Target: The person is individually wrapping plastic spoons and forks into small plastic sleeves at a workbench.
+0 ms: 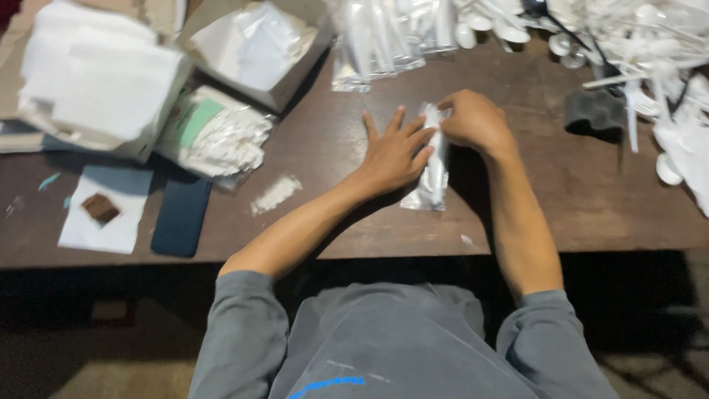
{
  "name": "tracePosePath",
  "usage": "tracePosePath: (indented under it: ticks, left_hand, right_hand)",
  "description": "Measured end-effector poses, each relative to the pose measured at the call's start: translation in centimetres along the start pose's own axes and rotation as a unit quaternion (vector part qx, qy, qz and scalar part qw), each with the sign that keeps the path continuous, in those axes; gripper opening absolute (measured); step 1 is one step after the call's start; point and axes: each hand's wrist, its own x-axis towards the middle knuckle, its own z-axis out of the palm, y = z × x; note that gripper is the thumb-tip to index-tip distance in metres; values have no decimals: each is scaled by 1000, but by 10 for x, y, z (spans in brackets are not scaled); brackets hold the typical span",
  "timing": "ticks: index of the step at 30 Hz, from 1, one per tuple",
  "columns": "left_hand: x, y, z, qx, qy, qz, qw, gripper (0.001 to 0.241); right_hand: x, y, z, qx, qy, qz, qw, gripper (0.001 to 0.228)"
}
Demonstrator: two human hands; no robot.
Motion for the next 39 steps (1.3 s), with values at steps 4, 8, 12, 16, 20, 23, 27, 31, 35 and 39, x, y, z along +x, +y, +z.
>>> tracePosePath:
  ticks: [4, 8, 12, 16, 20, 23, 27, 31, 35, 39]
  left_hand:
    - [8, -22, -2, -27, 31, -13, 999, 42]
    - [16, -65, -40, -78, 138, -6, 987, 25]
    - [-10, -132, -90, -108, 199, 15, 974, 28]
    - [-75, -172, -141, -187, 263, -23, 946, 20]
    - [-123, -203, -156, -102, 249, -144, 952, 22]
    - [-138, -216, -150, -105, 193, -250, 943, 30]
    - [-144, -250, -115, -47, 172, -242, 954, 35]
    - [-147, -224, -141, -98, 119, -274, 949, 49]
    - [-151, -211, -152, -134, 82, -291, 944, 50]
    - [-154, -205, -158, -133, 56, -282, 948, 51]
  right_hand:
    - [23, 17, 18, 56, 53, -93, 993, 40]
    - [32, -3, 39, 108, 243, -266, 926, 21]
    - [24, -57, 76, 147, 242, -350, 893, 16]
    - [-3, -135, 100, 145, 135, -344, 918, 13]
    - [-8, -193, 131, 84, 41, -338, 936, 22]
    - [-5, -224, 149, 62, 33, -361, 930, 22]
    - [3, -245, 164, 34, 25, -355, 934, 27]
    - [19, -248, 177, 21, 7, -335, 942, 32]
    - [26, -245, 182, 41, -6, -322, 946, 18]
    - [29, -239, 174, 76, 30, -366, 927, 12]
